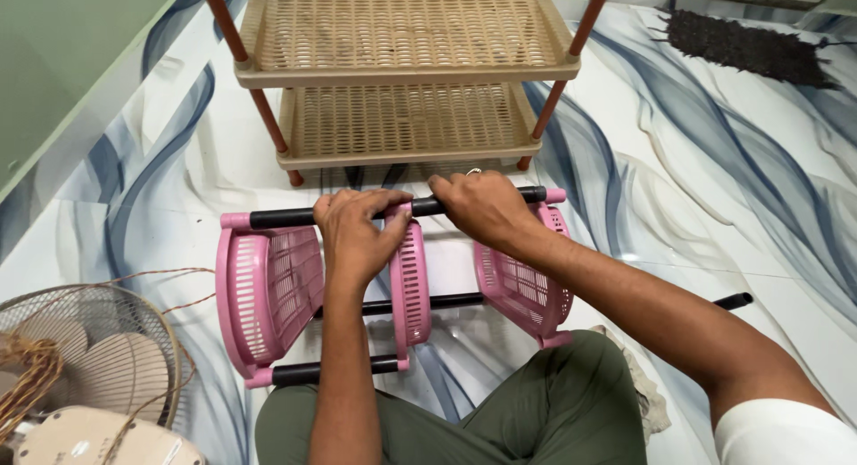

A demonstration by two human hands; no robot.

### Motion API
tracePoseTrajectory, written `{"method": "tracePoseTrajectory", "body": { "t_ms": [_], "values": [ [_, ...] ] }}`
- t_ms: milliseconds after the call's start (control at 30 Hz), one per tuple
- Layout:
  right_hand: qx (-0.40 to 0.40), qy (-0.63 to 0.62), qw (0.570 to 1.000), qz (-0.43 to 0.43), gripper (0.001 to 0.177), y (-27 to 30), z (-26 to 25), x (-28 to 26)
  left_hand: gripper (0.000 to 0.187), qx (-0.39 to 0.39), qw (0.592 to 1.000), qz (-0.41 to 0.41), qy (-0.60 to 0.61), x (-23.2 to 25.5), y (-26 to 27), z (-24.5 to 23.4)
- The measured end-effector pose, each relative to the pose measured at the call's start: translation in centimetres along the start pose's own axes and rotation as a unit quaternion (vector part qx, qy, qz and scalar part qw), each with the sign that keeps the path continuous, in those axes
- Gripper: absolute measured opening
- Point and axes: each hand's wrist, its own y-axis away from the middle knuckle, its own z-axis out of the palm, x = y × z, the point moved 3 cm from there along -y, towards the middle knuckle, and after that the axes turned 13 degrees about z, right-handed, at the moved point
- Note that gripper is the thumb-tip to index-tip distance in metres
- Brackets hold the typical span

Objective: The person disassembles a pink plastic three-tier rack by removing the black support rods and end caps, then separates the pink baskets from the frame. The parts are laid out on the floor.

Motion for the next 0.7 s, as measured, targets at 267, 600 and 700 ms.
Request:
{"method": "tracePoseTrajectory", "body": {
  "t_ms": [267, 600, 700],
  "values": [
    [-0.442, -0.209, 0.867, 0.097, 0.050, -4.2, -0.3, 1.1, 0.020, -0.005, 1.000, -0.015, -0.001, -0.1, -0.2, -0.1],
    [0.042, 0.016, 0.998, -0.041, 0.011, -0.5, -1.7, 0.4, 0.021, -0.019, 0.999, -0.047, 0.011, -0.3, -0.1, -0.3],
    [0.076, 0.020, 0.997, -0.004, 0.008, 0.3, -4.4, 2.4, 0.021, -0.020, 0.999, -0.027, 0.005, -0.2, 0.1, -0.4]
  ]
}}
